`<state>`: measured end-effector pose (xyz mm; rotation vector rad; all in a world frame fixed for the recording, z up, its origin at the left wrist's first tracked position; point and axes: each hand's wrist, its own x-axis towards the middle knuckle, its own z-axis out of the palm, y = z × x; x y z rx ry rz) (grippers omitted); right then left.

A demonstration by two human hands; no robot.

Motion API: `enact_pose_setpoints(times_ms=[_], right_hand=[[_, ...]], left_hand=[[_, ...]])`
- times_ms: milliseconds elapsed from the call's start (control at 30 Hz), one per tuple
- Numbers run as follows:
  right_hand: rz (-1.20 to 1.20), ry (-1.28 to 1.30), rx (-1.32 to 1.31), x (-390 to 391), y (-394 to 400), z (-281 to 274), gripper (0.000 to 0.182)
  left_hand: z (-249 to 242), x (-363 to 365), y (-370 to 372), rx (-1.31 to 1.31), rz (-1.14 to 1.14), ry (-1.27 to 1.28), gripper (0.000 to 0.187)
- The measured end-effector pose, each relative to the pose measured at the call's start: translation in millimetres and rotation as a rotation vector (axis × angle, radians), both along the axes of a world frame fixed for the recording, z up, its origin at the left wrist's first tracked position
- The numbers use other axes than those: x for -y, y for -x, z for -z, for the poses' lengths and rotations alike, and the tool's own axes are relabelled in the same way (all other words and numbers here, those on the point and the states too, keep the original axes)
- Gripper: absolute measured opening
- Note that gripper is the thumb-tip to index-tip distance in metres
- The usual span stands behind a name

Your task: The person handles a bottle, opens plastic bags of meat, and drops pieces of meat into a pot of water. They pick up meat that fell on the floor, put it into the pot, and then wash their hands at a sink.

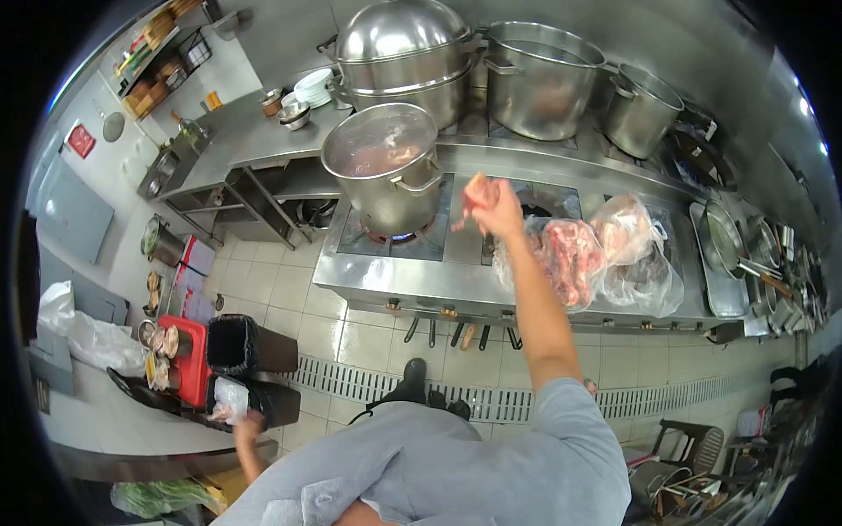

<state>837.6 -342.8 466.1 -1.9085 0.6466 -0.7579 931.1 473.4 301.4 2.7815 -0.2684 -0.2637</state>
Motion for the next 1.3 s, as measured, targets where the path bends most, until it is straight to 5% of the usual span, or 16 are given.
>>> enact_pose_setpoints(times_ms=[33, 100, 133, 167, 267, 300, 500, 533, 700, 767, 867, 1000, 1100, 1233, 1300], right_hand=[[0.012, 0.068, 0.105, 21.3, -21.7, -1.1, 0.051], [-0.014, 0.327, 0.142, 19.2, -42.2, -66.2, 0.057], [-0.061, 0.313, 0.103, 5.9, -50.4, -103.5, 0.057], [-0.102, 0.301, 0.07, -7.3, -63.5, -136.1, 0.057], [-0.26, 0.341, -0.163, -22.7, -116.8, -178.7, 0.057], [-0.248, 0.732, -0.163, -11.4, -146.3, -166.6, 0.06], [-0.42, 1.158, -0.889, -32.9, -220.8, -144.3, 0.059], [-0.331, 1.174, -0.833, -36.5, -218.4, -150.0, 0.056], [0.023, 1.112, -0.35, -8.3, -162.3, -208.6, 0.043], [0.1, 1.113, -0.036, 21.6, -101.7, -230.2, 0.039], [0.352, 1.075, 0.219, 22.6, 50.0, -247.4, 0.03], [0.671, 0.788, 0.202, 69.4, 264.9, -153.8, 0.034], [1.048, 0.526, 0.093, 65.7, 433.5, -32.3, 0.028], [1.3, -0.15, -0.085, 23.8, 631.4, 214.6, 0.035], [1.373, -0.298, -0.166, -27.5, 675.6, 253.4, 0.036]], left_hand=[[58.5, -7.5, 52.9, -0.38, -0.262, -0.109, 0.033], [109.7, 19.0, 146.8, -0.57, 0.587, 0.463, 0.026], [140.1, 5.4, 206.5, -0.796, -0.042, 0.034, 0.026], [143.0, 16.4, 227.9, -0.854, -0.192, 0.03, 0.025], [149.0, 38.2, 241.6, -0.878, -0.363, 0.143, 0.024], [152.3, 43.9, 237.2, -0.87, -0.4, 0.19, 0.024], [161.2, 58.3, 158.6, -0.69, -0.724, 0.629, 0.032], [84.5, 99.5, 128.3, -0.7, -0.862, 0.626, 0.038], [94.0, 115.1, 64.2, -0.638, -0.574, 0.452, 0.043], [110.4, 111.2, 52.0, -0.736, -0.447, 0.646, 0.039], [111.2, 146.9, 23.1, -0.88, -0.17, 0.38, 0.038], [94.2, 234.9, 1.4, -0.918, 0.223, 0.013, 0.037], [75.0, 325.5, 18.1, -0.858, 0.419, -0.101, 0.036], [48.2, 462.9, 81.0, -0.734, 0.59, -0.212, 0.036], [43.2, 518.0, 122.1, -0.711, 0.635, -0.346, 0.036]])
